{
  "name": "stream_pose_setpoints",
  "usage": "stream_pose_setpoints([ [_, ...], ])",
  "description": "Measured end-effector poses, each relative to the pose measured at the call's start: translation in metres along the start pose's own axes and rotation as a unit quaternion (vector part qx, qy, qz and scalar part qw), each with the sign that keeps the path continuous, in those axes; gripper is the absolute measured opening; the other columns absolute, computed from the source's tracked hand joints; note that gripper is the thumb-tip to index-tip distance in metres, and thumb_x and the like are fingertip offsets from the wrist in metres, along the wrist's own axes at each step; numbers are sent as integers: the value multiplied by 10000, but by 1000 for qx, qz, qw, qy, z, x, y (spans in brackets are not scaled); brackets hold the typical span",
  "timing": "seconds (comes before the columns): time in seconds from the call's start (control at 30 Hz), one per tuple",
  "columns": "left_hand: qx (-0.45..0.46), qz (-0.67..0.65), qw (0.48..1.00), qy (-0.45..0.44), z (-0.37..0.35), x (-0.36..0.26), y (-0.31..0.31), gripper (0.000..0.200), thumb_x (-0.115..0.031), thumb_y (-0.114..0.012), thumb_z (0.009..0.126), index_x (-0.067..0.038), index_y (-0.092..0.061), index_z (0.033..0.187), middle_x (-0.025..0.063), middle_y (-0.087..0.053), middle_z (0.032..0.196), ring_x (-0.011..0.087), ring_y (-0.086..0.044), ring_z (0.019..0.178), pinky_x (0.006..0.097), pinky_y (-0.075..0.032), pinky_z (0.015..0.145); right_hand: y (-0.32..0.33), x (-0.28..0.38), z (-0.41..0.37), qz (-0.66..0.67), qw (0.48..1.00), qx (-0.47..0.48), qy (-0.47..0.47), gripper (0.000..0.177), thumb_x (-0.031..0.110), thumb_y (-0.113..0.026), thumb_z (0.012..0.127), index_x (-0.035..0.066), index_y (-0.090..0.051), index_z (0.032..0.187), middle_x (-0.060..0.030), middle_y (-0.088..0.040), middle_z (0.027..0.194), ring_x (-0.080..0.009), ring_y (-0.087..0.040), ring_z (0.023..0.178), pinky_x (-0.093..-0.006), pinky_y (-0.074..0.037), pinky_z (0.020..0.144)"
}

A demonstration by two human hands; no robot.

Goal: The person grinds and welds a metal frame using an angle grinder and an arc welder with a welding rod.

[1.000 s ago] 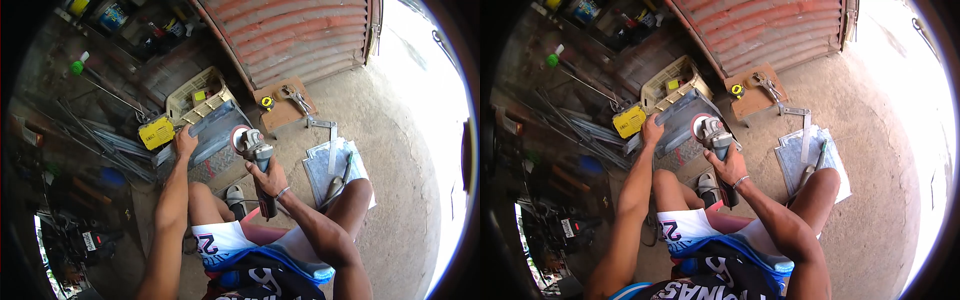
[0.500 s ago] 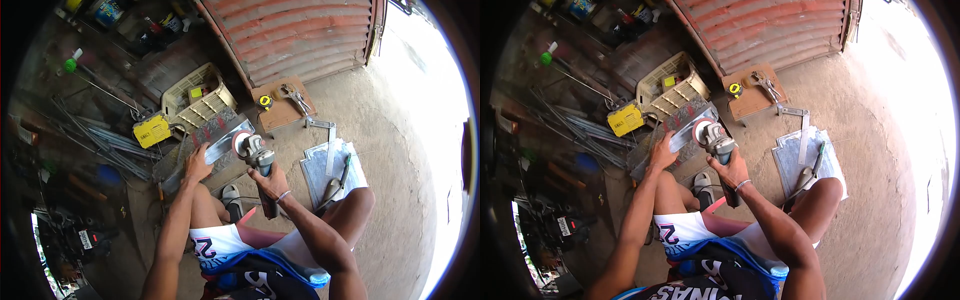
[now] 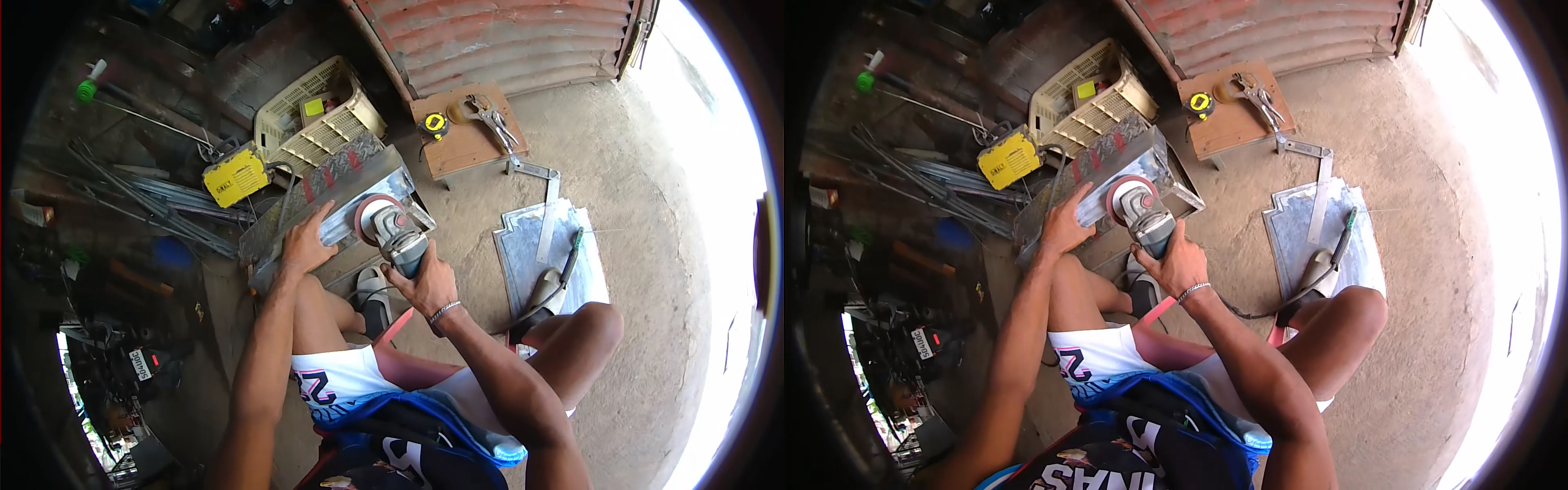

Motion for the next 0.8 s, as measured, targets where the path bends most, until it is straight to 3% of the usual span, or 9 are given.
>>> stream_pose_setpoints([
  [0.13, 7, -3, 1000, 4, -1, -3, 2, 896, -128, -798, 651, -199, -475, 1484, 219, -583, 1393, 381, -583, 1253, 442, -497, 1031, 11, 4, 6, 29, 999, -26, -9, 830, 642, -713, 811, -27, -382, 1173, -315, -679, 840, -501, -679, 808, -537, -555, 717],
  [0.2, 23, 15, 999, 37, -1, -4, 2, 910, -122, -803, 647, -198, -466, 1489, 215, -577, 1402, 376, -573, 1267, 441, -489, 1043, 26, 9, 7, 37, 998, -38, -44, 752, 550, -762, 814, -15, -418, 1172, -302, -692, 901, -488, -687, 860, -509, -560, 742],
  [0.23, 26, 14, 999, 37, 0, -5, 2, 910, -122, -803, 647, -198, -466, 1489, 215, -577, 1402, 376, -573, 1267, 441, -489, 1043, 22, 2, 11, 33, 998, -58, -13, 831, 629, -712, 818, -31, -371, 1190, -313, -678, 829, -506, -675, 796, -540, -553, 705],
  [0.53, 26, 8, 999, 29, 1, -3, 2, 907, -118, -804, 653, -197, -464, 1490, 210, -575, 1409, 361, -559, 1295, 434, -478, 1060, 26, 10, 4, -24, 999, 1, -40, 806, 602, -750, 808, -30, -414, 1177, -329, -685, 886, -496, -690, 851, -513, -570, 734],
  [0.6, 20, 13, 1000, 18, 1, -3, 2, 908, -121, -807, 655, -197, -463, 1491, 200, -568, 1420, 356, -557, 1297, 436, -474, 1063, 24, 11, 5, -32, 999, -5, -15, 823, 640, -699, 826, -32, -362, 1161, -304, -680, 835, -473, -698, 798, -511, -567, 701],
  [0.8, 24, 17, 999, 26, -3, -2, 1, 908, -121, -814, 656, -193, -463, 1490, 180, -565, 1426, 361, -569, 1278, 441, -486, 1043, 28, 13, 10, 8, 998, -50, -22, 795, 594, -755, 807, -34, -425, 1164, -328, -679, 868, -494, -691, 835, -510, -566, 724],
])
Point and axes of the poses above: each hand's wrist, its own z-axis towards the middle knuckle, its own y-axis out of the back of the hand, x = y × z, the point moved 3 cm from there along z, towards the middle knuckle
